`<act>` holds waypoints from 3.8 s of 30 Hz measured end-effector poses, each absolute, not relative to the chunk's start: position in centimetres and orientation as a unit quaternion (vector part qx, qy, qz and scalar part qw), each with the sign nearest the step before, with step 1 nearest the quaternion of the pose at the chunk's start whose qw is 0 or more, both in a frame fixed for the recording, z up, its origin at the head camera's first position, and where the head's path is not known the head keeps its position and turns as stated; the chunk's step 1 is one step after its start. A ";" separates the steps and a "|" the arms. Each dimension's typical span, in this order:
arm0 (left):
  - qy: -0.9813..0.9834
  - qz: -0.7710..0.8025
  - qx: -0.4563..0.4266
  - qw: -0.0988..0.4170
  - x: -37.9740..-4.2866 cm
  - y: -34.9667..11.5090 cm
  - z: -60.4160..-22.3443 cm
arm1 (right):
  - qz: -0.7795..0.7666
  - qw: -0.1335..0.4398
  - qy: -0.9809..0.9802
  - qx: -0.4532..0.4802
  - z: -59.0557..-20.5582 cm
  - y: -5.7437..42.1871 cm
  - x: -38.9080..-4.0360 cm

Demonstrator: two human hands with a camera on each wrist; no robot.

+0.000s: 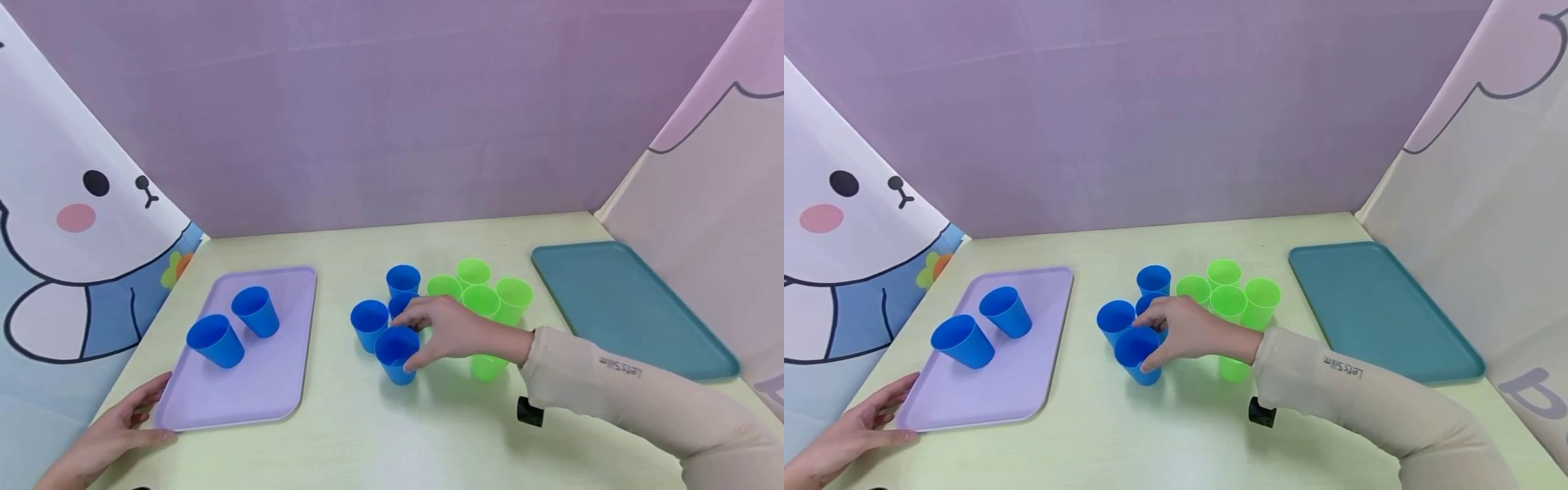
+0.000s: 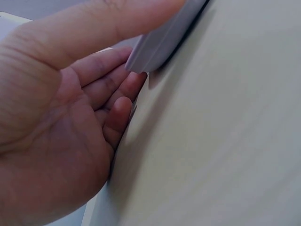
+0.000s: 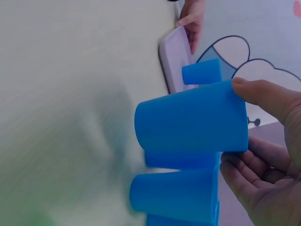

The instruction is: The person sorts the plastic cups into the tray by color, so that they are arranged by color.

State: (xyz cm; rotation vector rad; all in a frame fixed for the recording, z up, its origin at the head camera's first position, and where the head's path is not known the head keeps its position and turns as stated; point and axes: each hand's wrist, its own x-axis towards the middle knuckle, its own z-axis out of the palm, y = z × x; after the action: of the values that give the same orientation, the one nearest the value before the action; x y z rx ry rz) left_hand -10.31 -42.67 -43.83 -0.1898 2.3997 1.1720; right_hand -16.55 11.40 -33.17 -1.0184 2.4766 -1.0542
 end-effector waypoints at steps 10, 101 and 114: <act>0.874 0.426 -0.061 0.225 -10.8 -42.4 -43.8 | -0.368 0.131 0.836 -0.386 -32.5 8.5 -16.4; 0.856 0.453 -0.073 0.239 -10.1 -42.5 -43.6 | -0.440 0.062 0.885 -0.139 -36.0 -9.4 -26.9; 0.869 0.429 -0.069 0.237 -10.4 -42.6 -43.8 | -0.435 0.108 0.885 -0.125 -36.3 -9.6 -27.2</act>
State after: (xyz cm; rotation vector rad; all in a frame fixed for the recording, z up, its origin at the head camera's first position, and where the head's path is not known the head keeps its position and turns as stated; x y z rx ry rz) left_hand -10.41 -42.59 -43.83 -0.1894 2.3802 1.1770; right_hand -27.19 -9.59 -36.29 -0.3689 2.6050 -1.2797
